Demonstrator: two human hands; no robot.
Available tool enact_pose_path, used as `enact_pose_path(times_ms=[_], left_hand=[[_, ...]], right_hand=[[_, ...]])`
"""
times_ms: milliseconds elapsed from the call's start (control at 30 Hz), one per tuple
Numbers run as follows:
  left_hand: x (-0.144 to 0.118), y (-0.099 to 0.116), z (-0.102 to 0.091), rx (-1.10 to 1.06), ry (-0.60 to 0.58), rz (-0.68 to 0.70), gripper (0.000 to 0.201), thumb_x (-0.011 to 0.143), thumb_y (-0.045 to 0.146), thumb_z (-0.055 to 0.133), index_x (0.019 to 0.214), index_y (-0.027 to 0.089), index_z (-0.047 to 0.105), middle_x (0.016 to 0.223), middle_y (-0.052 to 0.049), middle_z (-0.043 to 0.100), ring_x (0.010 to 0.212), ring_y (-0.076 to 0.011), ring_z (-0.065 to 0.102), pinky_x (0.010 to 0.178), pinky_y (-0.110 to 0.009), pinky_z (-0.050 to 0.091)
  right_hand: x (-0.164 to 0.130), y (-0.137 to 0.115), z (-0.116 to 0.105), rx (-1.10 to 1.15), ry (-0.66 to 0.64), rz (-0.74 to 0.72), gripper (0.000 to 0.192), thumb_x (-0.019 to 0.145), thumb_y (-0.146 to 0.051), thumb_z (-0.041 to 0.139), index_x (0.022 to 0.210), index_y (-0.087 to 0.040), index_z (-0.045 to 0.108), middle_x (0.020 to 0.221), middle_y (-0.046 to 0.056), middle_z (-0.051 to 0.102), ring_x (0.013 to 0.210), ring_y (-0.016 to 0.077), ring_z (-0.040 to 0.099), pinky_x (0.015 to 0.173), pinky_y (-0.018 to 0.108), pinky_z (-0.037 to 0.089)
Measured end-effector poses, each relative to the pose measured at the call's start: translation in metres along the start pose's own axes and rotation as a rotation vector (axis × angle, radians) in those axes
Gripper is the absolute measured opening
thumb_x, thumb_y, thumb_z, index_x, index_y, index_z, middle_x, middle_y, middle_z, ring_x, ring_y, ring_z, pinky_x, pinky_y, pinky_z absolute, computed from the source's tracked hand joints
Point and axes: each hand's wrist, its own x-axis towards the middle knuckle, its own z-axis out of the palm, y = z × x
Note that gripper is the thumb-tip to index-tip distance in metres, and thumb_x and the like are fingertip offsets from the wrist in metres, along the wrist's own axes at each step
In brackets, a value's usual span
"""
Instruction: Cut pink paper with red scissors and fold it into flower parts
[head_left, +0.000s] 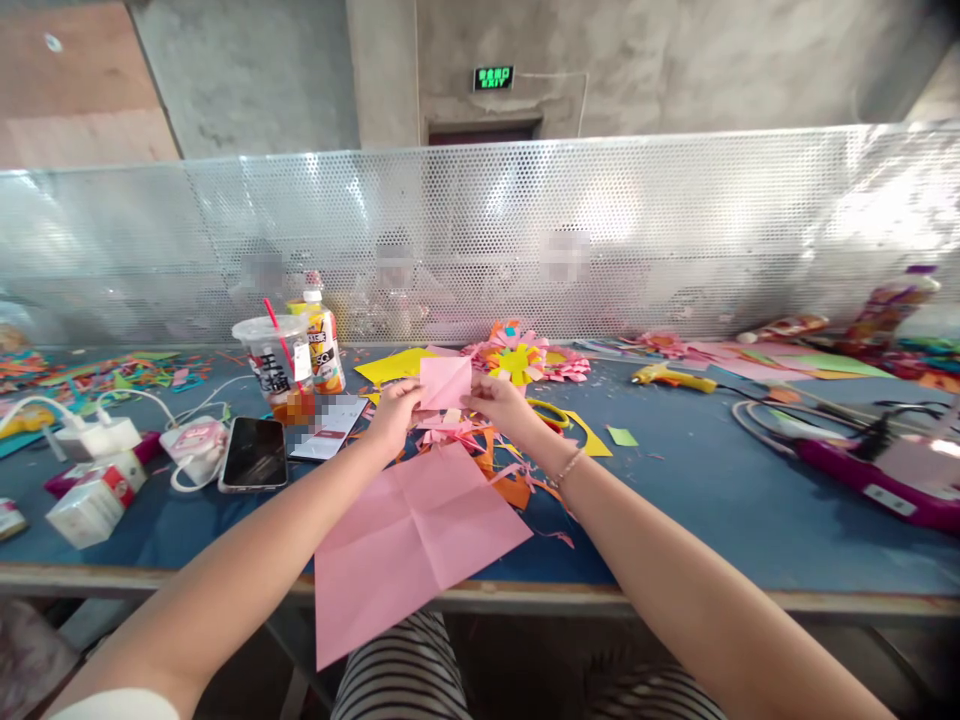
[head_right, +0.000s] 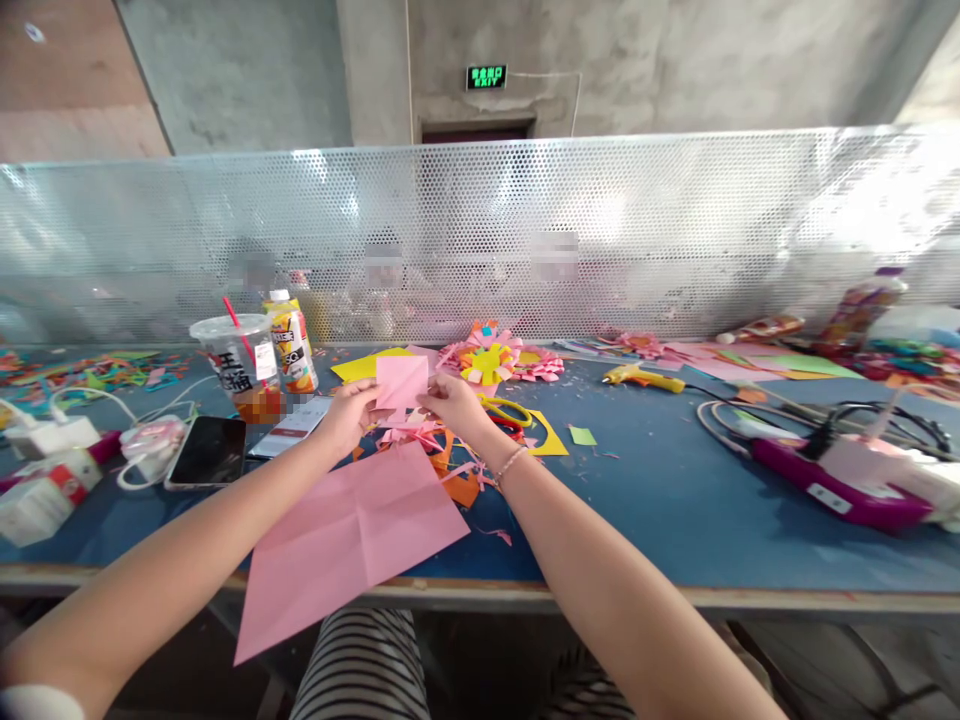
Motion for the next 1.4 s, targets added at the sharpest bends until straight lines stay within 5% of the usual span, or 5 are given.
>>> enact_pose_path(times_ms=[367,1400], left_hand=[[0.0027,0.0007,-0.0029,-0.137,-0.044,-0.101,0.014,0.058,0.015,0.061,0.070,0.014,0.054,0.069,0.001,0.058,0.057,-0.0106,0.057,0.062,-0.032,0.052],[-0.0002,0.0020,-0.0019,-0.052,-0.106,-0.089,0.018,0.057,0.015,0.060,0.075,0.015,0.060,0.073,-0.002,0.062,0.060,-0.0110,0.058,0.057,-0.025,0.051]], right_hand=[[0.0008,0.0002,0.0004,0.191,0.050,0.109,0.017,0.056,-0.009,0.052,0.072,-0.015,0.053,0.059,-0.003,0.057,0.053,0.0083,0.055,0.053,0.020,0.046],[0.0024,0.0044,0.0007,0.128,0.031,0.100,0.007,0.063,-0.018,0.055,0.065,-0.016,0.049,0.048,-0.005,0.051,0.041,0.0057,0.048,0.043,0.017,0.041]])
